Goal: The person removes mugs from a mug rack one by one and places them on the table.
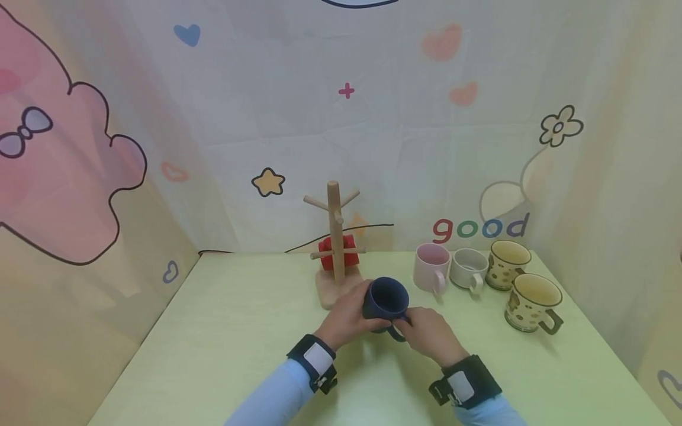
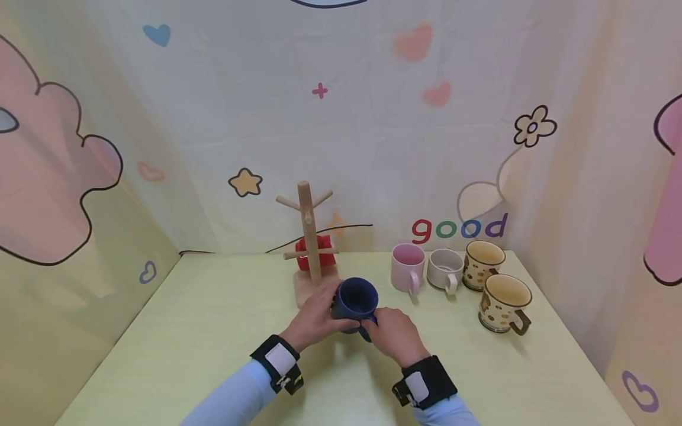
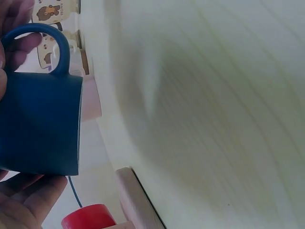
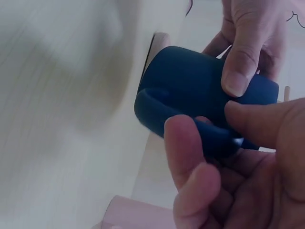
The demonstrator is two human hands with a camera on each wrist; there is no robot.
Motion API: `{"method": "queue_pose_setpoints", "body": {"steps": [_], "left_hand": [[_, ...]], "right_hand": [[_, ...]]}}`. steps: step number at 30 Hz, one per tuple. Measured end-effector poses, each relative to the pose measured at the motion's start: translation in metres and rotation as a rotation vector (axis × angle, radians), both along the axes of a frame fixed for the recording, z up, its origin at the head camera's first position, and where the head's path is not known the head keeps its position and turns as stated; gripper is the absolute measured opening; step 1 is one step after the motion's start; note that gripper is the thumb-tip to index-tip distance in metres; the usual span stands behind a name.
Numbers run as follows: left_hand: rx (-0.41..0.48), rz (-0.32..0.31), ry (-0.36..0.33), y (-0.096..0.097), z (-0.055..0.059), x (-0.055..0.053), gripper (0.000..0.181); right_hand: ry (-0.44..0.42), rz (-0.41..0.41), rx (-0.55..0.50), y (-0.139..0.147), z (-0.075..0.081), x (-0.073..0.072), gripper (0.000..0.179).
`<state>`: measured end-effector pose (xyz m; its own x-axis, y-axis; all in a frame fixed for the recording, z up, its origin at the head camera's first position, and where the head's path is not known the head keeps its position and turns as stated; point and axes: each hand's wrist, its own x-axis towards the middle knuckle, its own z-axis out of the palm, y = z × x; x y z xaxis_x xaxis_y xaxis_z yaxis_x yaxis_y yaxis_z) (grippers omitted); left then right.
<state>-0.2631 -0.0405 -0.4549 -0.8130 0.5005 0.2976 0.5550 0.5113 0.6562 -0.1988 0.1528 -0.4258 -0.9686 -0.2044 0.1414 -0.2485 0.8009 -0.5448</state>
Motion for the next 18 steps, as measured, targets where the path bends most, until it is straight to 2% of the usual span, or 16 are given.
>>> {"method": "queue_pose_setpoints", "body": {"steps": [6,10,14,18], "left_hand": [[0.004,0.002,-0.038,0.0001,-0.0018,-0.0004,0.078],[-0.019,0.005,-0.064,-0.0005,-0.0009,-0.0007,0.080],[-0.106,0.014,-0.080,-0.0026,0.0022,-0.0004,0.084],[-0.254,0.056,-0.084,-0.0078,0.0056,-0.0018,0.092]], "right_hand": [[-0.074,-0.014,-0.098,-0.0001,0.0008,0.0006,0.027],[-0.110,-0.033,-0.120,0.0000,0.0032,0.0014,0.029],[-0.133,-0.055,-0.117,0.0002,0.0040,0.0017,0.028],[-0.141,-0.085,-0.099,0.0027,0.0045,0.0015,0.026]]}}
